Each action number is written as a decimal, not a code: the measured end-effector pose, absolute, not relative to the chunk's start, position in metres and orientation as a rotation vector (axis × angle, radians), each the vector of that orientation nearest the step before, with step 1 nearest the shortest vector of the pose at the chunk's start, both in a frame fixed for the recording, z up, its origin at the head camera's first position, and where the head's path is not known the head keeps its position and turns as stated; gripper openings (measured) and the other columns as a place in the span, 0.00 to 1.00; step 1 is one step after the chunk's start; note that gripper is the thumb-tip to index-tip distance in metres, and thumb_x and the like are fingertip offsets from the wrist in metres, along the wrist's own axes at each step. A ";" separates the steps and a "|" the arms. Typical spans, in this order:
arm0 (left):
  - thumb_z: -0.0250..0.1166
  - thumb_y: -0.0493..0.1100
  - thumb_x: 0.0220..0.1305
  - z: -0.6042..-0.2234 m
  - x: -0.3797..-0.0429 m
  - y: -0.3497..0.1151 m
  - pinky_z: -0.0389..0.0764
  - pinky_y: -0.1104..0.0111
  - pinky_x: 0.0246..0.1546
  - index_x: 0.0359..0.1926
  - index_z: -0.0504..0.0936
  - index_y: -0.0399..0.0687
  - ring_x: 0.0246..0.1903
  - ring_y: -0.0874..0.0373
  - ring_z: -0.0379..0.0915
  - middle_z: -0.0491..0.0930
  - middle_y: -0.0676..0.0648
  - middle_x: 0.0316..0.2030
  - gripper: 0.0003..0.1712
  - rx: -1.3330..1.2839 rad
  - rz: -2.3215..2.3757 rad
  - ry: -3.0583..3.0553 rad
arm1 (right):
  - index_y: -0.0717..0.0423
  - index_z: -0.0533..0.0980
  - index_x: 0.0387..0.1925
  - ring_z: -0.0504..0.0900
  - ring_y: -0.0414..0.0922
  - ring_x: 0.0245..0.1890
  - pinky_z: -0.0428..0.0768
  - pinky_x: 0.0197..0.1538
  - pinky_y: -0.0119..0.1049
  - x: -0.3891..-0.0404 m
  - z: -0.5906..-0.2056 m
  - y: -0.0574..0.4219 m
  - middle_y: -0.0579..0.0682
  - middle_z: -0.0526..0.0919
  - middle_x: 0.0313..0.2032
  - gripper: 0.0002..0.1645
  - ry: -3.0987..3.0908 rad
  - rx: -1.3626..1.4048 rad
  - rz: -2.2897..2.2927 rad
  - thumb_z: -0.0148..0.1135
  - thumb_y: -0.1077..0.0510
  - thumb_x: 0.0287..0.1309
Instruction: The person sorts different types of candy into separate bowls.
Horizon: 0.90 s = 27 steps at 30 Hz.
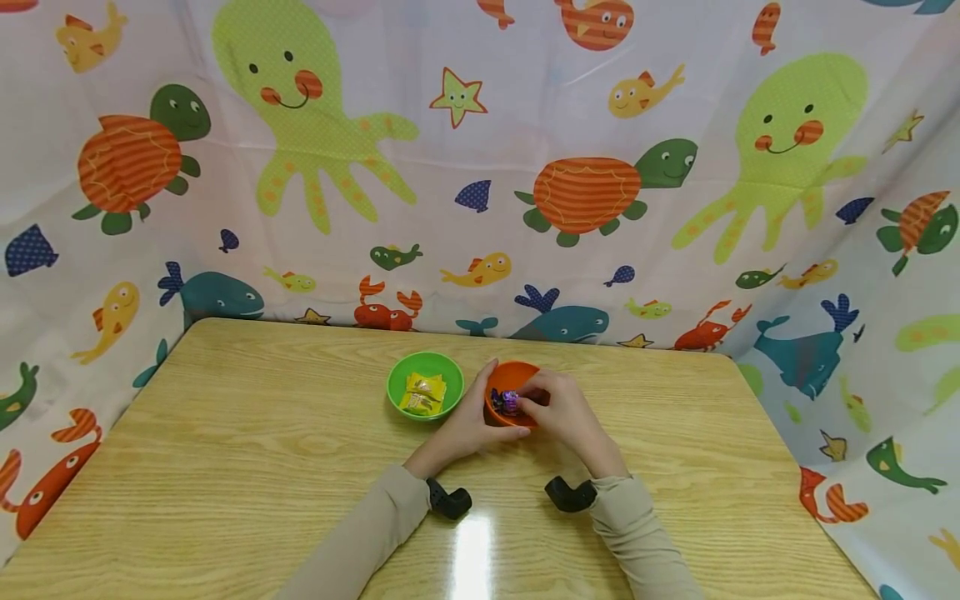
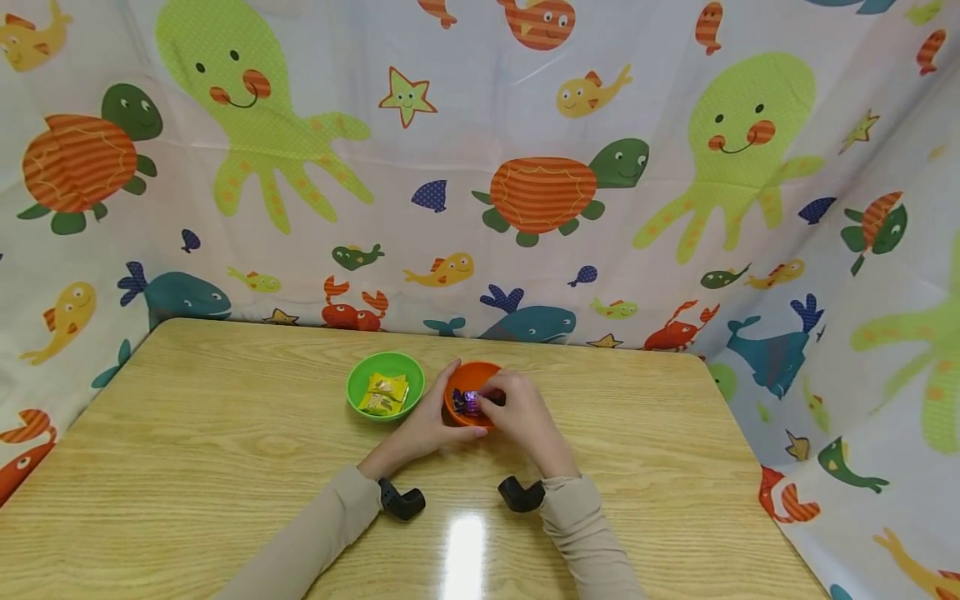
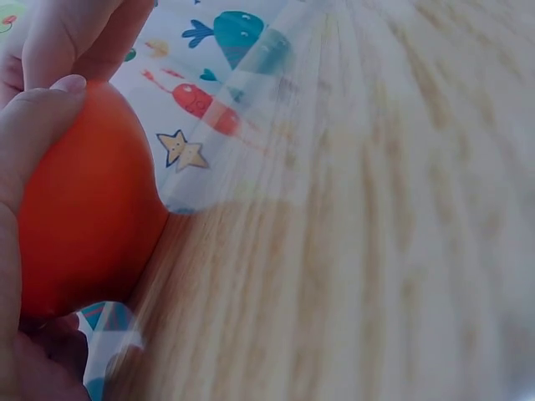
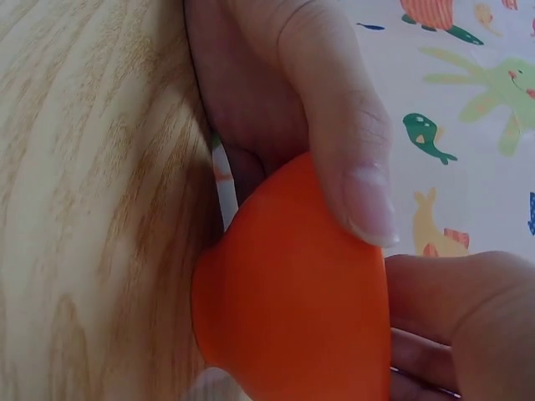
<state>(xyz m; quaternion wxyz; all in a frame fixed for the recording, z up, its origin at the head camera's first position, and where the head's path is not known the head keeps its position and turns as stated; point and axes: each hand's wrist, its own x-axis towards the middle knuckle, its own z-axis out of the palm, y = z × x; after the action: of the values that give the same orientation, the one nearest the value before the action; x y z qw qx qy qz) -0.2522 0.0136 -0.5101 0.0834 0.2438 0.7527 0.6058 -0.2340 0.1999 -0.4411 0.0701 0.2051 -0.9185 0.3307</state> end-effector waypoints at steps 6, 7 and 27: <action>0.78 0.51 0.53 -0.512 -0.251 0.014 0.61 0.52 0.69 0.79 0.38 0.49 0.70 0.47 0.56 0.52 0.42 0.74 0.67 0.718 1.823 2.244 | 0.58 0.86 0.35 0.83 0.50 0.41 0.82 0.51 0.49 -0.235 -0.445 0.203 0.50 0.86 0.36 0.03 -2.691 0.595 1.058 0.71 0.64 0.58; 0.78 0.51 0.53 -0.512 -0.250 0.015 0.61 0.51 0.69 0.79 0.38 0.48 0.71 0.46 0.55 0.51 0.41 0.75 0.68 0.710 1.820 2.257 | 0.58 0.86 0.35 0.83 0.50 0.42 0.81 0.51 0.50 -0.235 -0.445 0.204 0.50 0.86 0.36 0.03 -2.684 0.587 1.070 0.70 0.64 0.58; 0.66 0.49 0.66 -0.476 -0.179 0.004 0.52 0.47 0.71 0.77 0.42 0.34 0.73 0.39 0.46 0.48 0.33 0.75 0.54 0.344 1.889 2.150 | 0.55 0.86 0.36 0.81 0.41 0.36 0.82 0.43 0.46 -0.210 -0.428 0.228 0.44 0.86 0.35 0.03 -2.524 0.546 1.128 0.69 0.62 0.60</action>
<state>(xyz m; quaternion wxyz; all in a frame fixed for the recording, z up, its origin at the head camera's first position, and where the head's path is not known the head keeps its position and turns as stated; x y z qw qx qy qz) -0.1786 0.0041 -0.4762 0.1293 0.1184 0.7396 0.6499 -0.2101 0.2282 -0.4284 0.1609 0.1912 -0.8840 0.3951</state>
